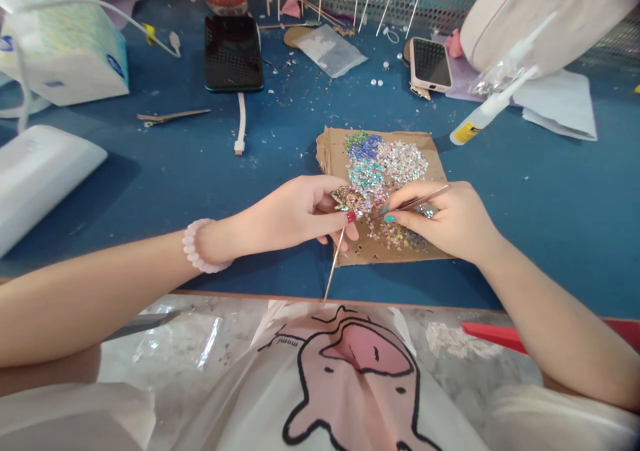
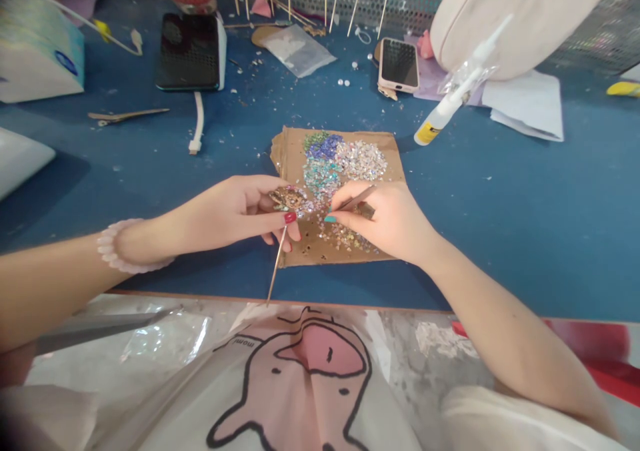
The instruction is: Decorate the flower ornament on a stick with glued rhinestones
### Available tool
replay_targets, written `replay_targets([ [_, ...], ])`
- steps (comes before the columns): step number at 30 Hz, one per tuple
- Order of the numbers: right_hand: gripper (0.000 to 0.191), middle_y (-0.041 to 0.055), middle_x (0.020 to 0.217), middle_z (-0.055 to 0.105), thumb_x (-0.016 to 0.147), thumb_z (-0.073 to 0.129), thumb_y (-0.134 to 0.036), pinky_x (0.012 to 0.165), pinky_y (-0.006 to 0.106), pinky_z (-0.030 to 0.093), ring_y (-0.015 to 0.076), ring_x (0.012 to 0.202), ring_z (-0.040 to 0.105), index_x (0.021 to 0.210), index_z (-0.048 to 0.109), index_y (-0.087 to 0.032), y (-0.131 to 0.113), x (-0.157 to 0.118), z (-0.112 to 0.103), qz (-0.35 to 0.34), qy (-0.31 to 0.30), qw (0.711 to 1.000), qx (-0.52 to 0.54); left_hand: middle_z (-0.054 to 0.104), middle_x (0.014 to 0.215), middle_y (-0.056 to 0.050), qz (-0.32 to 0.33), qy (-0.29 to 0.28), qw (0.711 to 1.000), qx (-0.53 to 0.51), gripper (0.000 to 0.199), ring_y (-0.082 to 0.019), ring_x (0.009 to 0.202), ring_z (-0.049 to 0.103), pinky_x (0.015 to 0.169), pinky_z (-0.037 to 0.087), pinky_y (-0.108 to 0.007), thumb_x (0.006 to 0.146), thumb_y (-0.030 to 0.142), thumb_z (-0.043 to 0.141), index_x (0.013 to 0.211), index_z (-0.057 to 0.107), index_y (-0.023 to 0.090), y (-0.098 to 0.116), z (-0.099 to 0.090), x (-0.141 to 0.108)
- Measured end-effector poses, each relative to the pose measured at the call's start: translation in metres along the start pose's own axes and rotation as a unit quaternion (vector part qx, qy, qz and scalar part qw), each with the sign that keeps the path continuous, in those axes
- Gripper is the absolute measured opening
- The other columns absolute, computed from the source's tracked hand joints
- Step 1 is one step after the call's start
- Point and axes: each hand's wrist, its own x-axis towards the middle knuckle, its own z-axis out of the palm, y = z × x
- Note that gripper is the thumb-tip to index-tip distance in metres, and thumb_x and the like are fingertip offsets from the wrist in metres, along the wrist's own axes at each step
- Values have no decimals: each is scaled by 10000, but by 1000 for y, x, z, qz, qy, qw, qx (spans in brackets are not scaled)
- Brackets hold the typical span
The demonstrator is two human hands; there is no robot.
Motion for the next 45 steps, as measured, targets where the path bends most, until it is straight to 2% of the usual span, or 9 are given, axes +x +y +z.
replay_targets([
  [12,70,-33,837,758,876,636,-281,714,261,549,149,740,717,834,685,-252,1,-1,1,-33,3,999,-10,744,823,-8,3,-7,1000,3,126,-100,692,721,547,508,-148,920,177,549,1034,588,142,0,-1,0],
  [24,107,-28,809,752,891,621,-299,674,278,549,160,709,712,809,674,-256,-1,0,-1,-23,12,1000,-16,738,821,-9,-3,-6,1000,-2,119,-118,707,724,562,504,-176,918,184,547,1027,578,149,0,-1,-1],
  [30,63,-32,832,757,864,655,-255,705,288,570,166,731,721,805,672,-273,-2,-1,-4,-29,16,999,2,739,817,-13,7,-6,1000,-3,123,-116,694,715,560,513,-175,914,192,555,1023,585,141,-1,-1,0],
  [33,57,-31,819,755,856,664,-248,675,277,575,159,723,721,802,675,-264,-3,-1,-5,-39,28,999,19,740,816,-18,2,-4,1000,2,136,-109,681,711,563,517,-168,915,189,556,1035,592,135,1,0,-1],
  [39,58,-32,820,752,868,663,-262,681,271,575,145,736,719,811,672,-262,-4,-2,-2,-52,45,997,38,747,965,-40,-8,11,1000,-11,138,-113,699,731,569,527,-163,889,140,540,1019,586,149,1,0,0],
  [45,46,-34,854,752,873,663,-260,721,297,563,161,807,723,835,674,-284,-6,-2,3,-48,55,997,29,718,825,-2,-5,7,1000,-7,147,-134,727,740,577,537,-171,900,177,561,1041,598,158,-1,2,1],
])
